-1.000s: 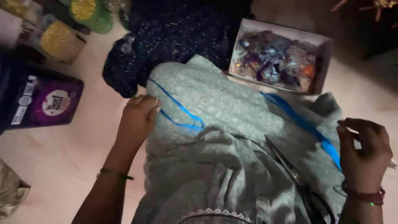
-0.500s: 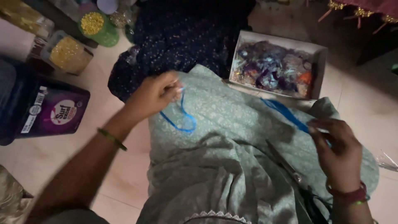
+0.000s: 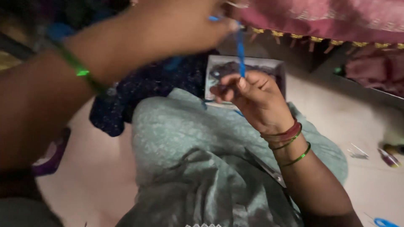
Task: Cutting and tying blue ribbons to create decorative items.
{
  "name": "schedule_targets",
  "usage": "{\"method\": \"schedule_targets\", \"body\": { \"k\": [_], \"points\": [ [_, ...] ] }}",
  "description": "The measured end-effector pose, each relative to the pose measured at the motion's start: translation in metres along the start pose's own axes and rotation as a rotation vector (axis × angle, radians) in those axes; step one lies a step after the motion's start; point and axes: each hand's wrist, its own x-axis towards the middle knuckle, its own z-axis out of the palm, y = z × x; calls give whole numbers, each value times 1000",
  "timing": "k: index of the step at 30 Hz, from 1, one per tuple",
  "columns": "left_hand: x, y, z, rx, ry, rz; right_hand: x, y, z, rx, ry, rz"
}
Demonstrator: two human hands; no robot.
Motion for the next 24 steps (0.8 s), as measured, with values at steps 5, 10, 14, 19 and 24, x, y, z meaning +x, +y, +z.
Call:
{"method": "schedule_targets", "body": {
  "k": [5,10,14,19,24],
  "points": [
    [-44,-13,-32,154,54,-278,-64,-2,-63,-29,287,100],
    [-110,-133,32,-264,100,-324,-157,-34,-95,-185,621,198],
    [-126,-131,111,-148,-32,-695,-244,-74,-92,-453,858,228],
    [-75,-67,201,-497,-222,-673,-326,-91,-77,-551,1183,212],
    [-41,-60,257,-666,-331,-529,-400,-48,-84,-482,1378,96]
  ]
}}
